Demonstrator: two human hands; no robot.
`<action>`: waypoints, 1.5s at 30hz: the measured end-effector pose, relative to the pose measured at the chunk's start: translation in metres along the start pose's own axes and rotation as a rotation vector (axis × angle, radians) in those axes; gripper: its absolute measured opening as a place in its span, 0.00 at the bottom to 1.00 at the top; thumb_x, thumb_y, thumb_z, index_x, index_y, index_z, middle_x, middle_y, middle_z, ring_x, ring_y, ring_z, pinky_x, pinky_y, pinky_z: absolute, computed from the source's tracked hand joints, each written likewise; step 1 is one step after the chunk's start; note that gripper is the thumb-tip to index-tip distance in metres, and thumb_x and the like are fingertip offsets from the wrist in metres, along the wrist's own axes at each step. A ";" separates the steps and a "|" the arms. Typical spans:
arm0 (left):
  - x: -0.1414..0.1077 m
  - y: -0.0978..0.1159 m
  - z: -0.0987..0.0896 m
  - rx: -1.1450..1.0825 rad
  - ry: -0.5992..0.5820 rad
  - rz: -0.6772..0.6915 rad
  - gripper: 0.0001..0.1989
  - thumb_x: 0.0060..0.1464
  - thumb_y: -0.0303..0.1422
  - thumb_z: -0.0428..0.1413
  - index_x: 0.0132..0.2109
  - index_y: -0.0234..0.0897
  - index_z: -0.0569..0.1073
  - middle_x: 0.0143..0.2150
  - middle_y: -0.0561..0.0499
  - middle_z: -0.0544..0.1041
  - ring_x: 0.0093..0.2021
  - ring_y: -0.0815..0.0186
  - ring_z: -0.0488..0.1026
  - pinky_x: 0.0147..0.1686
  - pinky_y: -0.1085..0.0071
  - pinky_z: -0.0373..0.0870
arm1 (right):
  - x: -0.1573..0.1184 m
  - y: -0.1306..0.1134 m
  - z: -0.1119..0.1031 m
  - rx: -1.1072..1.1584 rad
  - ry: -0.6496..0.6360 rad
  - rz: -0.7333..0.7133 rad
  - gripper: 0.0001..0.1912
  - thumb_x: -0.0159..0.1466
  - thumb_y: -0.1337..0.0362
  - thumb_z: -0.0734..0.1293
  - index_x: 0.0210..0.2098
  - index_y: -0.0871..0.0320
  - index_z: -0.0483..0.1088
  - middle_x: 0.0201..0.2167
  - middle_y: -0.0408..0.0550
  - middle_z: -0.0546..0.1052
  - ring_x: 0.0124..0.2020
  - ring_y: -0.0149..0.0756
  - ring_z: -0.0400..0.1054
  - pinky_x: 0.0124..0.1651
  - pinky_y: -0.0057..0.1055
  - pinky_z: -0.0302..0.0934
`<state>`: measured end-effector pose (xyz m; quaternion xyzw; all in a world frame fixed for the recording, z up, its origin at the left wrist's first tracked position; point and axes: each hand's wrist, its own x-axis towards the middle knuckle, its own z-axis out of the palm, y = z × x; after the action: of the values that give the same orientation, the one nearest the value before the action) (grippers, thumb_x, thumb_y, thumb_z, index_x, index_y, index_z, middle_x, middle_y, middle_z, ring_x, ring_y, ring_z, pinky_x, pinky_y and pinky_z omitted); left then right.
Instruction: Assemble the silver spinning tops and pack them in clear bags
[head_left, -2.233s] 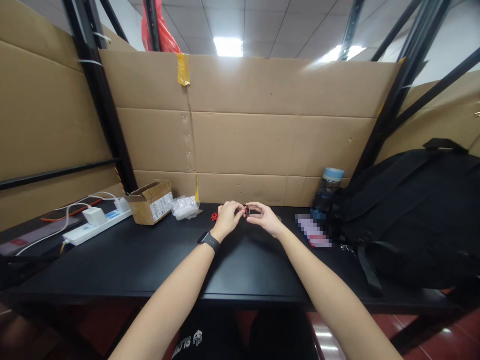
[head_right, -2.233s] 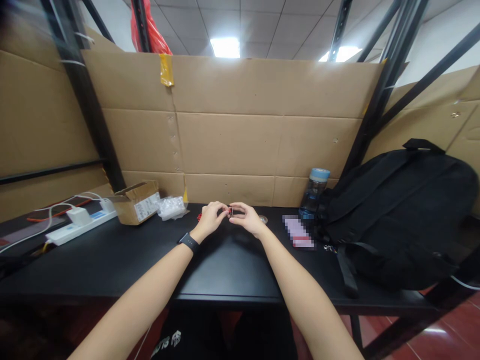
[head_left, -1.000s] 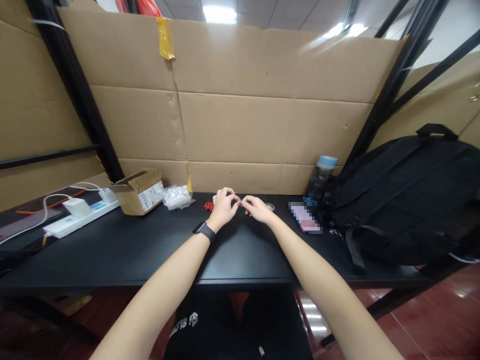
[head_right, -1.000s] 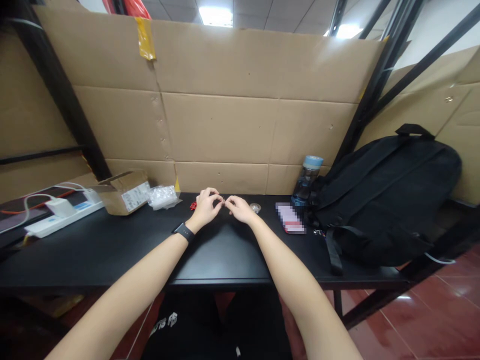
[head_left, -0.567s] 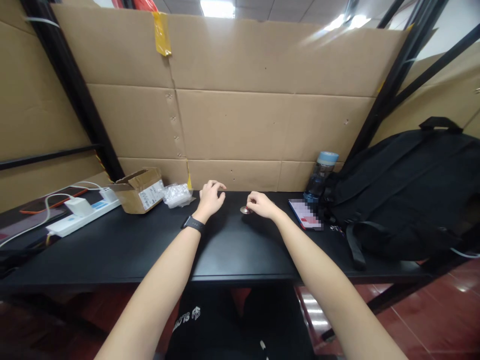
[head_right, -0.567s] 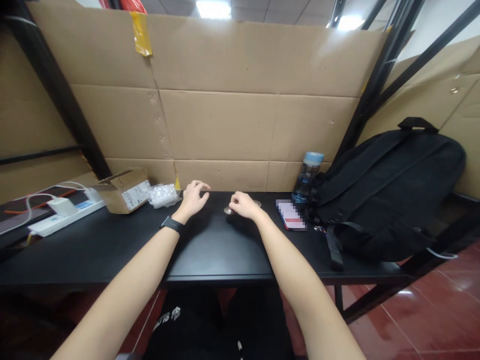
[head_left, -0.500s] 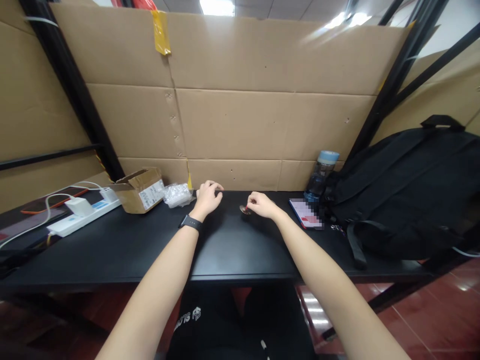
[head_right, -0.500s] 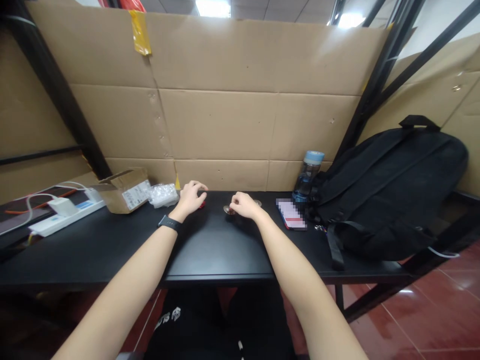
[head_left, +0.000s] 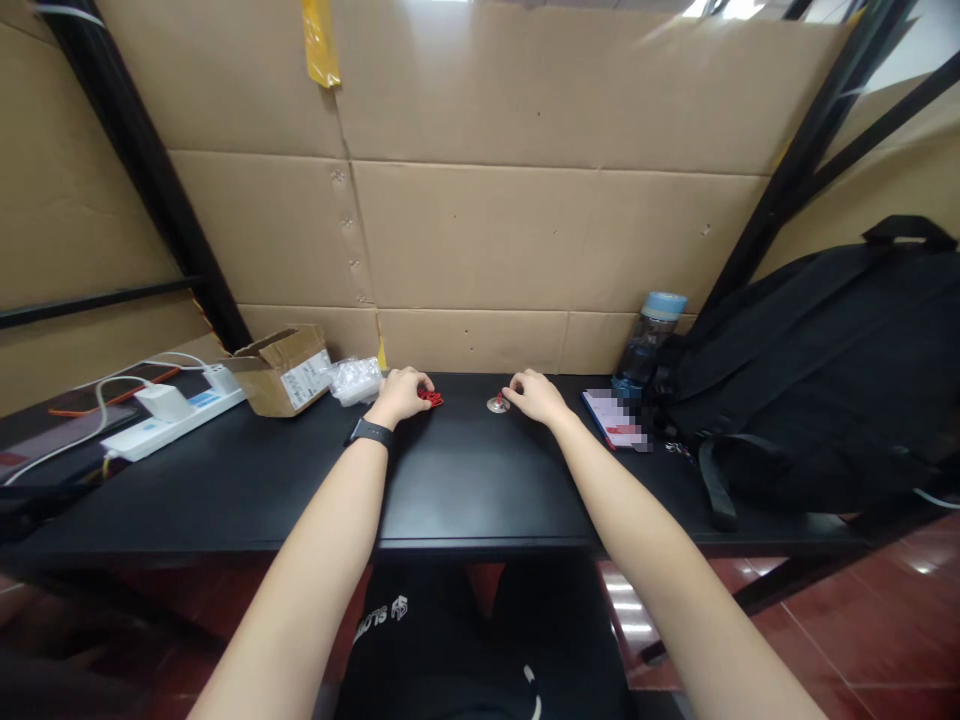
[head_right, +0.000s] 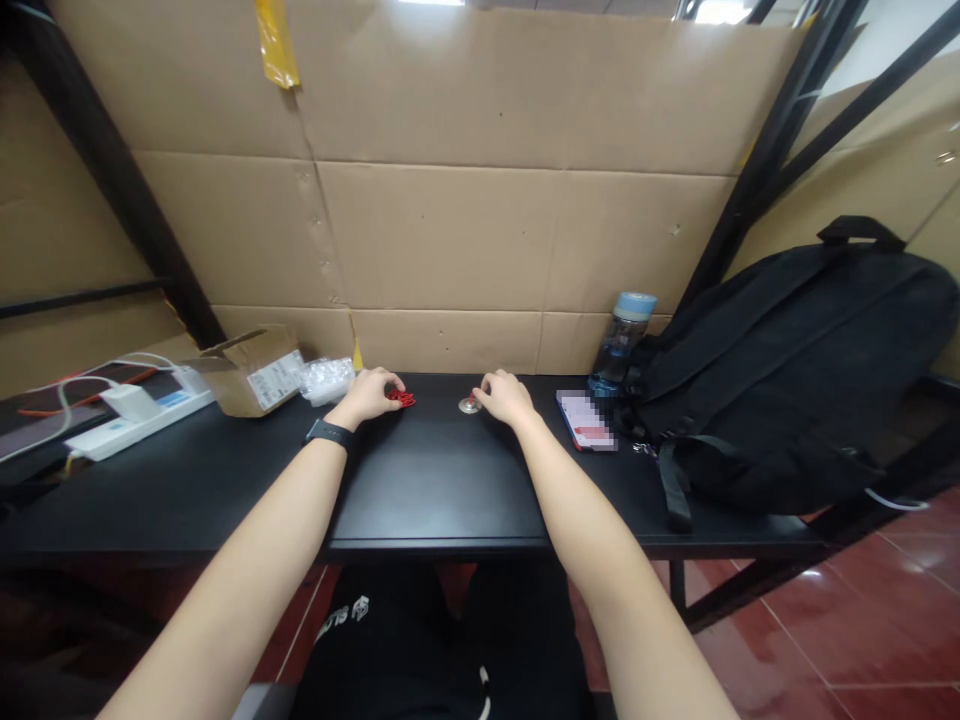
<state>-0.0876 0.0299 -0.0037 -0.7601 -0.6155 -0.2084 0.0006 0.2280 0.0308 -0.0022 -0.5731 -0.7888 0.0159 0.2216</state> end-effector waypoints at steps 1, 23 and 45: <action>0.000 -0.001 -0.001 -0.005 0.000 0.005 0.12 0.48 0.36 0.67 0.43 0.45 0.84 0.50 0.46 0.80 0.52 0.51 0.73 0.52 0.60 0.68 | 0.000 0.008 -0.004 -0.024 -0.012 0.021 0.13 0.66 0.52 0.70 0.41 0.55 0.77 0.48 0.55 0.76 0.52 0.48 0.70 0.53 0.40 0.62; 0.003 0.005 0.013 -0.007 -0.040 0.067 0.04 0.49 0.36 0.67 0.34 0.52 0.86 0.54 0.54 0.81 0.56 0.50 0.69 0.52 0.58 0.64 | 0.002 0.076 -0.019 0.239 -0.103 0.050 0.18 0.50 0.69 0.79 0.41 0.56 0.81 0.42 0.50 0.84 0.39 0.39 0.78 0.47 0.33 0.69; -0.005 0.040 0.017 -0.022 -0.071 0.205 0.03 0.55 0.32 0.64 0.32 0.43 0.80 0.50 0.45 0.77 0.57 0.49 0.66 0.56 0.53 0.62 | 0.003 0.037 -0.025 0.599 0.026 -0.150 0.24 0.52 0.69 0.76 0.49 0.54 0.78 0.48 0.50 0.82 0.44 0.42 0.77 0.51 0.43 0.73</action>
<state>-0.0458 0.0197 -0.0113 -0.8259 -0.5319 -0.1870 -0.0084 0.2701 0.0407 0.0110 -0.4225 -0.7862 0.2241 0.3914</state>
